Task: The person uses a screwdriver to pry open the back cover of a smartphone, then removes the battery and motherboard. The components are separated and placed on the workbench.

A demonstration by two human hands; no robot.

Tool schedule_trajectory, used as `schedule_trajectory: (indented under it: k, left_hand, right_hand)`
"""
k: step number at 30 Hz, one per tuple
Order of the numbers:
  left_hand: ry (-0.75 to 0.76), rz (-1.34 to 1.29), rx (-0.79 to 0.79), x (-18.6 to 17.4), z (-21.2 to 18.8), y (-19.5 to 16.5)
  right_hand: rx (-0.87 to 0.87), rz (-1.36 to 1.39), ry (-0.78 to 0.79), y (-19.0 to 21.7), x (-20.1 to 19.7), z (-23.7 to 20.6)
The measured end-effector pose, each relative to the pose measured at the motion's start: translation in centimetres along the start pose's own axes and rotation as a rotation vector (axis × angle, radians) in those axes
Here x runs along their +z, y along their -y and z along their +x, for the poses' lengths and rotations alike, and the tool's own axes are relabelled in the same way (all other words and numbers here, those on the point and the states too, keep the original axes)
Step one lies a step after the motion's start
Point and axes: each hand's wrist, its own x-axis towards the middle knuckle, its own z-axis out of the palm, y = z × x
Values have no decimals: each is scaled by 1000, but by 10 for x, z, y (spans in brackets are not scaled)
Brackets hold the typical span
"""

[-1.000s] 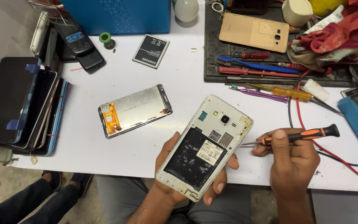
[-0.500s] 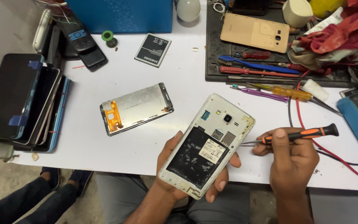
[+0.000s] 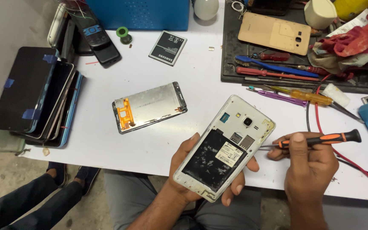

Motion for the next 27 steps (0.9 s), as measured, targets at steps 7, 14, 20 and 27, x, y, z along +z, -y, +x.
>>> schedule_trajectory:
  k: [7,14,20,27]
  left_hand:
    - [8,9,13,1,2,-1]
    - [-37,86,53,0,5,-3]
    - [-78,167,139,1,10,-4]
    - [-149,279,184,9,17,-3]
  right_hand:
    - [3,41,7,-2,-1,2]
    - [-6,47,14,-4,-3,3]
    - [-1,126,-7,-9,-7,6]
    - [-36,289,-46,-19,-11,8]
